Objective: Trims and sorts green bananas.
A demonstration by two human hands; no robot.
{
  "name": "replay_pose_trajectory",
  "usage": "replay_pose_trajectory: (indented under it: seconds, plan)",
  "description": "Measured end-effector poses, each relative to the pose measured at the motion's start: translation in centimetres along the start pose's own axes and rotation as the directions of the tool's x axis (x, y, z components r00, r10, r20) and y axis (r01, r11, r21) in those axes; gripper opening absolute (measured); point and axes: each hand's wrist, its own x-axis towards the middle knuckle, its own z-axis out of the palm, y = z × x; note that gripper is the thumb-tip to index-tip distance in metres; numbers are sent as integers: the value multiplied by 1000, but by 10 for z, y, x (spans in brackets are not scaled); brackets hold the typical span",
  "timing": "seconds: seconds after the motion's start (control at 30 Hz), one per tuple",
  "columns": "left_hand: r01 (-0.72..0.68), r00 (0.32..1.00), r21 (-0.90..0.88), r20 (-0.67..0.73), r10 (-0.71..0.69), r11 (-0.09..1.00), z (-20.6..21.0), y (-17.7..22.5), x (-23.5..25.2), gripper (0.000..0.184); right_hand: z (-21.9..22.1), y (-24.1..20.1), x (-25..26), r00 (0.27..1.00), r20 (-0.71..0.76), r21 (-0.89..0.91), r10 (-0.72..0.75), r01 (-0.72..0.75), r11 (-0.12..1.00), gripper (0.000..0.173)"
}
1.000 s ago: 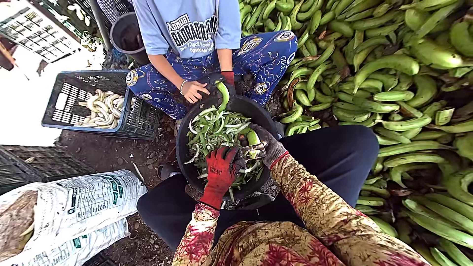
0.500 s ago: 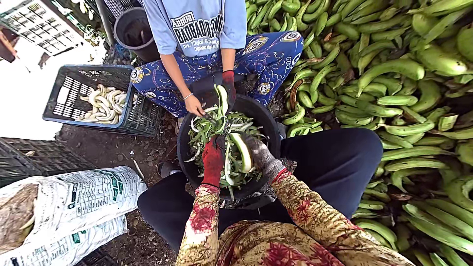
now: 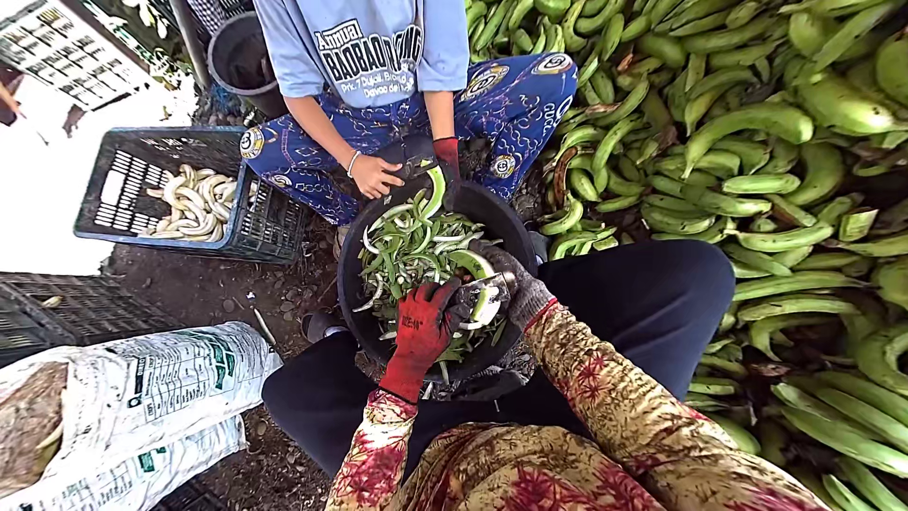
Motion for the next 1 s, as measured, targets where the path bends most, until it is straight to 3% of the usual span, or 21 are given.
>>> replay_pose_trajectory:
  seconds: [0.13, 0.23, 0.33, 0.47, 0.57, 0.63, 0.73, 0.8, 0.87, 1.0]
  plan:
    - [246, 967, -28, -68, -247, 969, 15, 1, 15, 41, 15, 27, -9, 952, -98, -145, -291, 275, 950, 33]
    - [431, 897, -122, -52, -440, 894, 20, -2, 25, 41, 21, 34, -18, 895, -99, -516, -434, 327, 792, 41]
    - [502, 856, -183, -32, -515, 845, 27, -5, 27, 43, 16, 32, -22, 913, -25, -662, -408, 291, 691, 44]
    - [578, 798, -283, 3, -602, 765, 33, -19, 23, 45, 12, 33, -21, 972, -4, -491, -236, 204, 847, 41]
    - [478, 866, -328, 19, -500, 815, 28, -22, 15, 47, 5, 26, -13, 994, -76, -148, -83, 71, 986, 46]
    - [368, 927, -356, 65, -371, 859, 20, -16, 5, 46, -5, 19, -7, 998, -29, -27, -54, 53, 998, 48]
    - [233, 970, -402, 161, -183, 885, 9, -9, -7, 51, -12, 5, -5, 988, 30, -82, -150, 152, 985, 36]
    - [158, 979, -388, 182, -92, 908, 1, -8, -12, 57, -5, -7, -1, 996, -52, -9, -70, 70, 998, 39]
    - [92, 982, -336, 186, -30, 937, -8, -9, -13, 58, 1, -18, 0, 994, -110, -13, -5, 4, 1000, 38]
    - [60, 977, -240, 212, -8, 969, -12, -12, -11, 51, 0, -14, 5, 999, -38, -120, 14, -19, 993, 43]
